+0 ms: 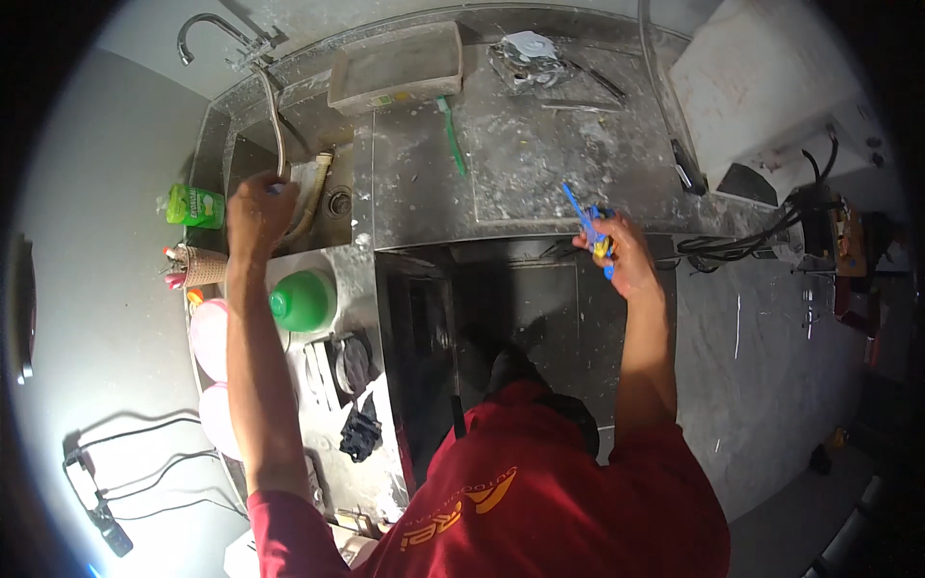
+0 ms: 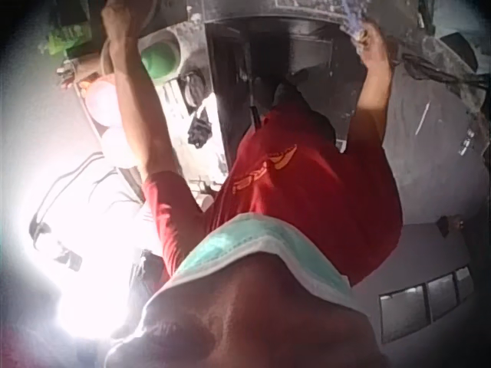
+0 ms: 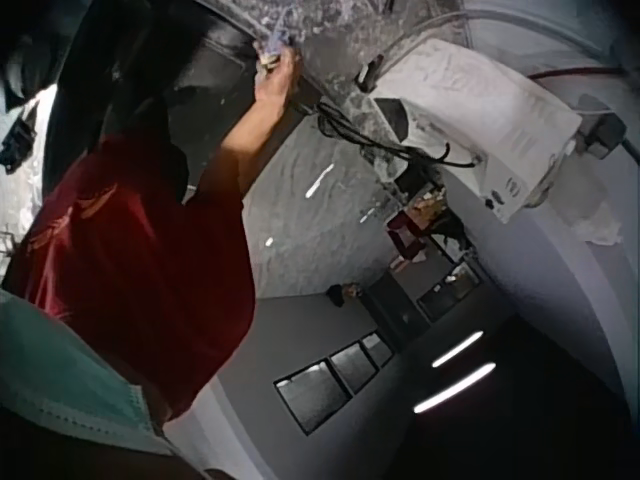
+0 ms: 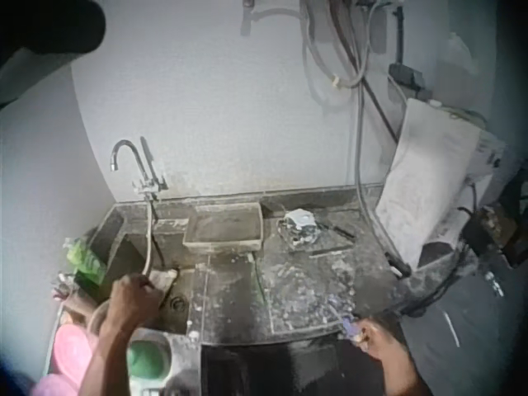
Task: The person walks to a workstation, trims material from dental impression trays using a knife, and shapes a dental cast against a grinding machine. The person then rinses the cast and washes their hands at a sink before walking away carrying the items.
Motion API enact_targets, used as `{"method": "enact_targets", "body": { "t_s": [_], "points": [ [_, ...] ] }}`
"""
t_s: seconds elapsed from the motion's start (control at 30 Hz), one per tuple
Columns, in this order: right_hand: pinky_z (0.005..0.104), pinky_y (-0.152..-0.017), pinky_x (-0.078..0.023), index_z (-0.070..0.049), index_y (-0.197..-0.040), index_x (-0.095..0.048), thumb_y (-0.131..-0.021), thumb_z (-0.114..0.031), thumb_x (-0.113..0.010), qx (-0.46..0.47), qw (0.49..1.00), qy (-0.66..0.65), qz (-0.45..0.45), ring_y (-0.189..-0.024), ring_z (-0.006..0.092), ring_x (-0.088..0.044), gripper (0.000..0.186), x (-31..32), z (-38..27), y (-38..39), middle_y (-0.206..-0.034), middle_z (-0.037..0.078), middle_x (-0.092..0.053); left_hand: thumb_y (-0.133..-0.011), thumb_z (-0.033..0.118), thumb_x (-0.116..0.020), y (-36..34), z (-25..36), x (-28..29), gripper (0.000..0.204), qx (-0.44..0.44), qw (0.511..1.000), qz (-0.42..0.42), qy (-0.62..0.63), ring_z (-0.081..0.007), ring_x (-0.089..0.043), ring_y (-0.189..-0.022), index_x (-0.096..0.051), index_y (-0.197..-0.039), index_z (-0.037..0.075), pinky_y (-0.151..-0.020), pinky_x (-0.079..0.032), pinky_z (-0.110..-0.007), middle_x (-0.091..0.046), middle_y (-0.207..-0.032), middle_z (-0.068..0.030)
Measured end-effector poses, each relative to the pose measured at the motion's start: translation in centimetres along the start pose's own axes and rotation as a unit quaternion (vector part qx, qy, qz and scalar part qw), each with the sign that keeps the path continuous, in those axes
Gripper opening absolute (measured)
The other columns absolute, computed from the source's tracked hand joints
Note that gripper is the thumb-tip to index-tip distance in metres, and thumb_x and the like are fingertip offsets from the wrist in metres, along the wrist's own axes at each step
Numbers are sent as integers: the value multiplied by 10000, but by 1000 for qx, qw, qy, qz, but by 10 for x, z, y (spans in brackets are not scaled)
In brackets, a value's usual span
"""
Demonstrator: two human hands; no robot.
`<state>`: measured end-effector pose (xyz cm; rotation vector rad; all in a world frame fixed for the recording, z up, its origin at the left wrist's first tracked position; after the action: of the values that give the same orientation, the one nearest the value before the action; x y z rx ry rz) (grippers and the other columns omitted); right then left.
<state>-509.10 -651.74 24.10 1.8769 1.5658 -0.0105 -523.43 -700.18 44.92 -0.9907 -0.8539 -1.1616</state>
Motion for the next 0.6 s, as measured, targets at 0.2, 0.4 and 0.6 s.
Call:
{"method": "enact_targets", "body": {
  "t_s": [0.2,0.4,0.6],
  "points": [
    [261,-486,-424,-57,-1153,-608,-867,-218,-652,40,997,-25,68,-748,274,-708,331,40,13,106,-931,148,-694,-898,208,-649,49,64,-59,300,27,933,-78,350,-213,-750,-774,-728,-970,-72,-710,-581,-362,-739,-810,-138],
    [364,-630,-531,-37,-1196,-638,-771,-308,-718,39,999,-20,28,-725,267,-681,511,119,-5,164,-974,192,-728,-941,187,-600,128,132,-119,254,-51,903,-196,378,-220,-694,-699,-735,-924,-28,-651,-518,-319,-698,-741,-77],
    [362,-702,-562,57,-987,-685,-730,-384,-786,70,778,543,308,-782,258,-727,521,228,-26,212,-855,157,-736,-875,217,-684,234,107,-197,245,15,951,-237,196,-185,-708,-742,-704,-908,-25,-691,-537,-342,-721,-793,-167]
  ]
}}
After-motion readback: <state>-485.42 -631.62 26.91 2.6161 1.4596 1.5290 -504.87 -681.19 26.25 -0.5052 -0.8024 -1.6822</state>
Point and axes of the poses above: each hand's wrist, its own y-axis away from the middle knuckle, its own x-axis out of the back of the hand, z = x × y, the point moved 9 cm from there along -y, towards the middle knuckle
